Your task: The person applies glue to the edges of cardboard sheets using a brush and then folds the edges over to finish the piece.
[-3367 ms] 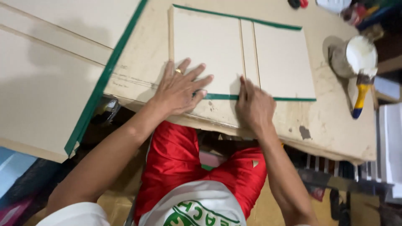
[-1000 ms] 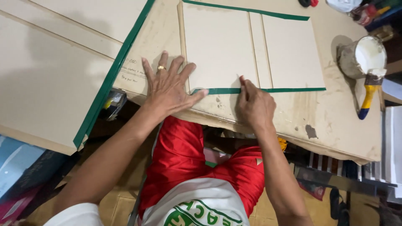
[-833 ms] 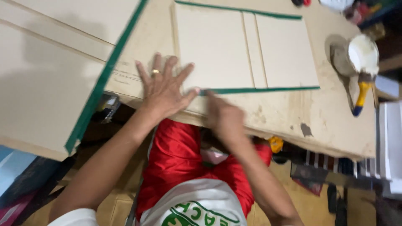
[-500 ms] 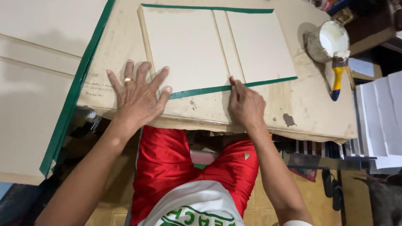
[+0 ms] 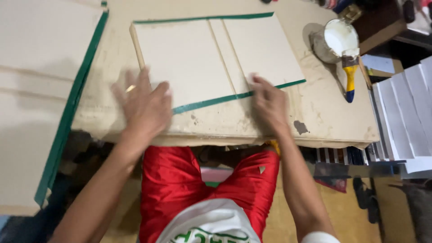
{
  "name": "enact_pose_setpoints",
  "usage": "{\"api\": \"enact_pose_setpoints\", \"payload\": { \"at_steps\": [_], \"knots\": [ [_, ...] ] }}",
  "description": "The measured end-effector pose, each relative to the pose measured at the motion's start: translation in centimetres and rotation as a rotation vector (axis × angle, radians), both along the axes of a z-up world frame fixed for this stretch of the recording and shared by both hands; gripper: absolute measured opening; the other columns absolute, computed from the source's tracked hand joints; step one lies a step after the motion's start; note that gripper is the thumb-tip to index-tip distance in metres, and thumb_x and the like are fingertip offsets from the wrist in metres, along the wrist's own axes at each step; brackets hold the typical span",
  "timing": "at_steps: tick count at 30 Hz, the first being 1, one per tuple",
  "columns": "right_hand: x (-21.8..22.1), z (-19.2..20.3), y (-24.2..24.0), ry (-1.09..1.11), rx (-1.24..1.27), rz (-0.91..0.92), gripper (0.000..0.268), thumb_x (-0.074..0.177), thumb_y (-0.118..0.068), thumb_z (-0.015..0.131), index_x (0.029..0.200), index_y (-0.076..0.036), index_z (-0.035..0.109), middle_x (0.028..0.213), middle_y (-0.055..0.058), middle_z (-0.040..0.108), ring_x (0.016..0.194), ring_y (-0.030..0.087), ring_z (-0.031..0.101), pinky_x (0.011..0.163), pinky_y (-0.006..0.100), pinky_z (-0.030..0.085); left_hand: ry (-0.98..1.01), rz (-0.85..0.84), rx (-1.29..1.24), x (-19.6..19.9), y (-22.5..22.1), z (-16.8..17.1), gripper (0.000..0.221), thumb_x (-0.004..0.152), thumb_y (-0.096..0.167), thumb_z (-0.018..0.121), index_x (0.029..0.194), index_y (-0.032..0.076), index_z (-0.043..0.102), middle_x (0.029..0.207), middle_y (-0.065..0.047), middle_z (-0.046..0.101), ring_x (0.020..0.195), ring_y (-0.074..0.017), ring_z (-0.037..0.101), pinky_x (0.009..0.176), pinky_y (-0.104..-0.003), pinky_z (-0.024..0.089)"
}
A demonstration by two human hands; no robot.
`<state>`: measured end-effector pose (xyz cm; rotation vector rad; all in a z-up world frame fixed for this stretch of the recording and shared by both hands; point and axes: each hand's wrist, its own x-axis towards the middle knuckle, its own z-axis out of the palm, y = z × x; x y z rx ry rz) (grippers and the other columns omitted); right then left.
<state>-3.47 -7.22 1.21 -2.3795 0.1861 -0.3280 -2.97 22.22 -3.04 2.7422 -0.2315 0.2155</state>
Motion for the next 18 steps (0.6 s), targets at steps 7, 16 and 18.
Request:
{"api": "enact_pose_setpoints", "payload": {
  "at_steps": [7,16,18],
  "knots": [
    [-1.3,-4.8,-2.7,-0.071,-0.623,0.171,0.021,0.102,-0.037,0.057,0.101,-0.022,0.073,0.08,0.01,0.072,0.077,0.036,0.072,0.069,0.053,0.059,-0.049,-0.467,-0.072,1.1,-12.7,-2.8,0.045,0.093,0.02,0.056,0.137,0.012,0.063,0.141,-0.016,0.056,0.14,-0.0418,0.045,0.112,-0.067,0.033],
    [4.3,-4.3,-3.7,0.017,-0.459,0.183,0.034,0.103,-0.034,0.054,0.125,-0.016,0.073,0.1,0.008,0.077,0.094,0.037,0.073,0.079,0.057,0.057,0.013,-0.476,-0.078,1.1,-13.0,-2.3,0.041,0.101,0.021,0.042,0.136,0.009,0.06,0.133,-0.013,0.06,0.137,-0.0401,0.049,0.112,-0.071,0.029],
    [3.0,-3.1,-4.3,0.022,-0.314,0.156,0.035,0.102,-0.031,0.054,0.132,-0.021,0.069,0.112,0.01,0.076,0.104,0.042,0.068,0.089,0.063,0.053,0.081,-0.451,0.006,1.2,-13.4,-2.4,0.046,0.102,0.03,0.04,0.143,0.013,0.054,0.136,-0.012,0.057,0.138,-0.04,0.047,0.112,-0.073,0.026]
  ]
}}
